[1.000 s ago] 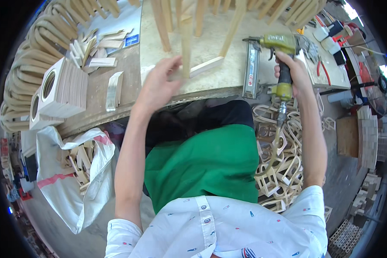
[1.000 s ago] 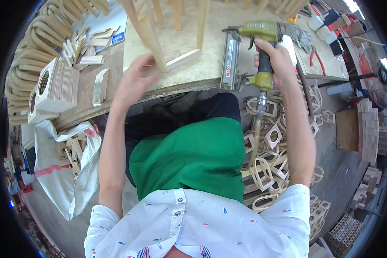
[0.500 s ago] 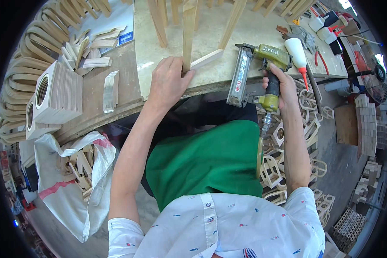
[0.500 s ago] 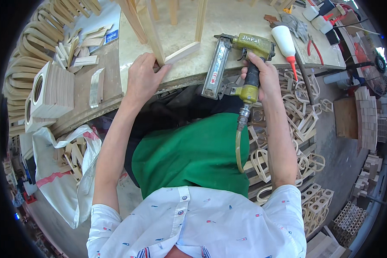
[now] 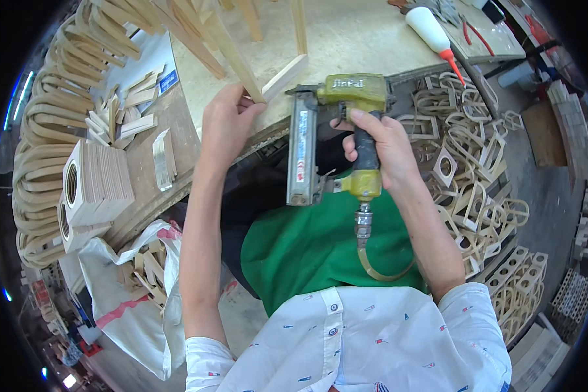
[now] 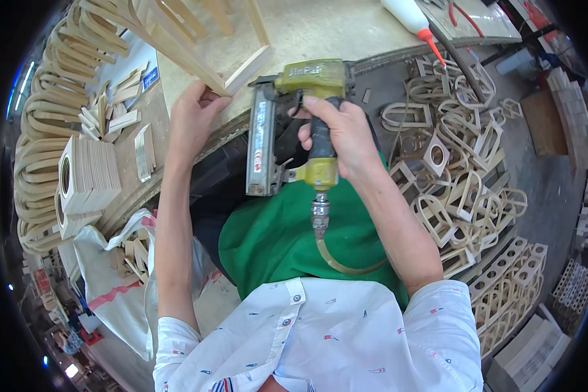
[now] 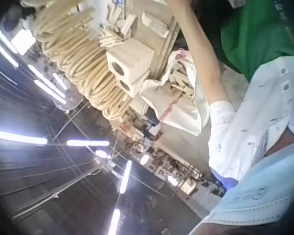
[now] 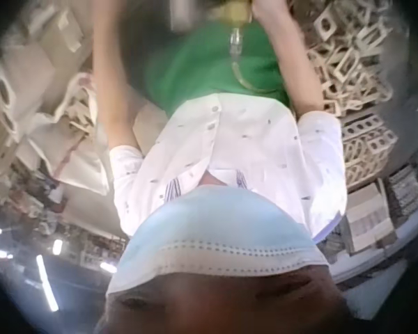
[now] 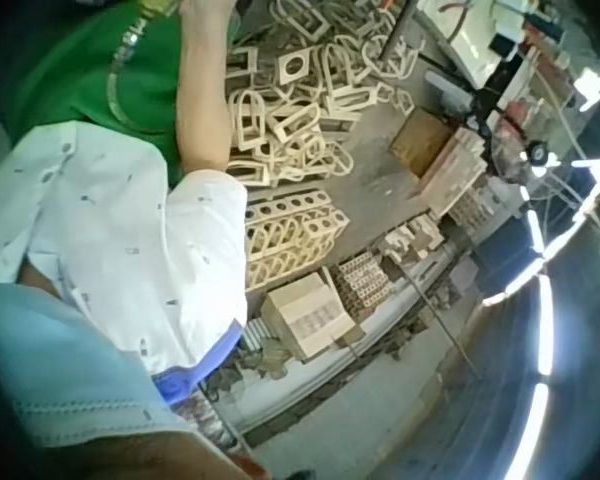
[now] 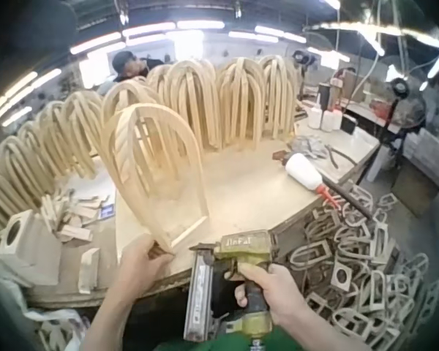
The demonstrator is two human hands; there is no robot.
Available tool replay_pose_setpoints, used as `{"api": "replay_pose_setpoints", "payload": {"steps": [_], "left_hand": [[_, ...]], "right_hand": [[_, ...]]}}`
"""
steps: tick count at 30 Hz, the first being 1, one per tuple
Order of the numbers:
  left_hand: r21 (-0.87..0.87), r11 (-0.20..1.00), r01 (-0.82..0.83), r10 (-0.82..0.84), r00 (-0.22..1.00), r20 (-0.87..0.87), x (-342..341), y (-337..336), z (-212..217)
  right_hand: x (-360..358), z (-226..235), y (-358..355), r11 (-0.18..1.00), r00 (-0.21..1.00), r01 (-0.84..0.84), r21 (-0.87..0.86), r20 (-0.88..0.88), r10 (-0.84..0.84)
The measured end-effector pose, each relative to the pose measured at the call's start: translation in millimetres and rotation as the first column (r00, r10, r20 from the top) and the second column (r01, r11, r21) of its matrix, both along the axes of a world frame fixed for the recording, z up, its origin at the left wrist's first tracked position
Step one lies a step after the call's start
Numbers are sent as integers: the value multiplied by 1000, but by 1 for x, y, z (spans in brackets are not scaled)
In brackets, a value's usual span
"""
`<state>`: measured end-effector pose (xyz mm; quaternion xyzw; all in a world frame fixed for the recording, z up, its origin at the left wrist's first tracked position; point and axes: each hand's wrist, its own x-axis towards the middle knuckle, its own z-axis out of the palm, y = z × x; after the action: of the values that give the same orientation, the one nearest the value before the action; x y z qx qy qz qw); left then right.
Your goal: The person assembles a wooden chair frame by applying glue to small wooden blocks and attaching them to the chair legs using a pneumatic nail gun. The person handles curved wooden chair frames, small rectangular wooden blocks, and a circular wooden piece, securing them together to form a complete chair structure.
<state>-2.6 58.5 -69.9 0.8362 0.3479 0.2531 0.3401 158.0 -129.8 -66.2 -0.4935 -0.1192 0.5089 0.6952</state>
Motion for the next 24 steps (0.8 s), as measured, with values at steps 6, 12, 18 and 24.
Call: {"api": "replay_pose_setpoints", "payload": {"steps": [6, 12, 18, 24], "left_hand": [[-129, 983, 128, -116, 989, 97, -4, 23, -4], [-121, 984, 133, -109, 976, 186, -3, 20, -10], [-42, 989, 144, -131, 967, 218, -5, 25, -20], [-39, 991, 131, -119, 966, 229, -3, 20, -15]], "right_hand": [[-20, 2, 6, 1000, 1000, 6, 0, 2, -6], [-27, -1, 7, 999, 999, 44, -14, -3, -44], [-33, 3, 8, 998, 998, 64, -23, 5, -64], [-38, 1, 9, 995, 995, 91, -25, 28, -91]]}}
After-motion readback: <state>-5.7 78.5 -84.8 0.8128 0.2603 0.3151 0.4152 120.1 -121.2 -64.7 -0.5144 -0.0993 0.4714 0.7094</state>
